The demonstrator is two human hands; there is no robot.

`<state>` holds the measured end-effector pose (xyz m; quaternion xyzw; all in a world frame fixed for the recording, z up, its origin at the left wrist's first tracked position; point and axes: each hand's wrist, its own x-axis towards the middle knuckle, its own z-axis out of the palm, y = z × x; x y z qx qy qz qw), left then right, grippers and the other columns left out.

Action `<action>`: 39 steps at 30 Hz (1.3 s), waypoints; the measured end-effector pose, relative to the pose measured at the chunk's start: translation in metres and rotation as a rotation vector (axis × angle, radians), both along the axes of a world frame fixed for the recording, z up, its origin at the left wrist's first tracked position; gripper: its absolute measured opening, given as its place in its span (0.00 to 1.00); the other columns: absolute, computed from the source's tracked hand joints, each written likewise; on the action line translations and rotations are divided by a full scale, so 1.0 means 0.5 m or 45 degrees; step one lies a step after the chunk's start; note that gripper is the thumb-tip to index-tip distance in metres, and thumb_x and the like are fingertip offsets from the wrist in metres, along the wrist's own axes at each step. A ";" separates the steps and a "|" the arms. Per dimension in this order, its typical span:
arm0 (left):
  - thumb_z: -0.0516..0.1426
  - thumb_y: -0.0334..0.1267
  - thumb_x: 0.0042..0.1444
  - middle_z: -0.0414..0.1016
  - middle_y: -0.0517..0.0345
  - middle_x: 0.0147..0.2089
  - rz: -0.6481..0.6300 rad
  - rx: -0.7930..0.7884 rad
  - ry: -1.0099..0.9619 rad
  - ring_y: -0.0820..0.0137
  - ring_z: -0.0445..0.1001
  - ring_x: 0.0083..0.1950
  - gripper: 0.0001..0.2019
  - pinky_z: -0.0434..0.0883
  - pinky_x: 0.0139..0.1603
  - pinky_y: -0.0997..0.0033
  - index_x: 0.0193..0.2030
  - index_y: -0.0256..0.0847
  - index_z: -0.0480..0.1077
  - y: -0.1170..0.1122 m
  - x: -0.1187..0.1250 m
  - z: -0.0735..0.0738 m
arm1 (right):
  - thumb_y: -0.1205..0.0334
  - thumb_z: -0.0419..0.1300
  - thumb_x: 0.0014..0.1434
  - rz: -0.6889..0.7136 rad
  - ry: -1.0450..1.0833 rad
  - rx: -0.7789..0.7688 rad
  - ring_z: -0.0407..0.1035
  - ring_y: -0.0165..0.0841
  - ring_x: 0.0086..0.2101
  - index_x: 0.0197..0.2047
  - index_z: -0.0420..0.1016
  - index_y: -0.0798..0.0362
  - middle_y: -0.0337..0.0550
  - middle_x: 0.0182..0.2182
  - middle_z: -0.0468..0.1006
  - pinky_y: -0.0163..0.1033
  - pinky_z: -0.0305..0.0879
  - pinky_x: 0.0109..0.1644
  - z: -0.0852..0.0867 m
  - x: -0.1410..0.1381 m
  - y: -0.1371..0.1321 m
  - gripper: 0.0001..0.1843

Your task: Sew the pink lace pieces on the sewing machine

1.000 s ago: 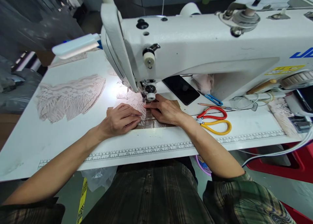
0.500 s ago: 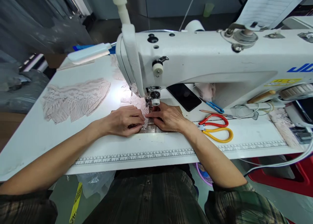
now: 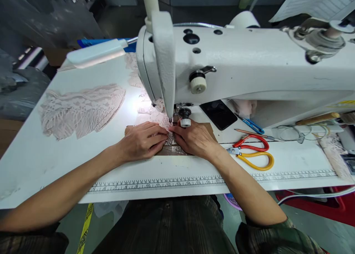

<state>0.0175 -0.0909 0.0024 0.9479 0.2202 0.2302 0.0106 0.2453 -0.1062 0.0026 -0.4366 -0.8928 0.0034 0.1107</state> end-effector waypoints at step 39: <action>0.56 0.33 0.63 0.81 0.58 0.45 0.124 -0.036 -0.089 0.68 0.77 0.43 0.06 0.67 0.60 0.49 0.41 0.41 0.75 0.021 0.003 -0.011 | 0.63 0.51 0.67 -0.031 0.269 -0.150 0.69 0.34 0.36 0.63 0.72 0.47 0.51 0.46 0.73 0.37 0.65 0.38 -0.021 0.018 -0.001 0.23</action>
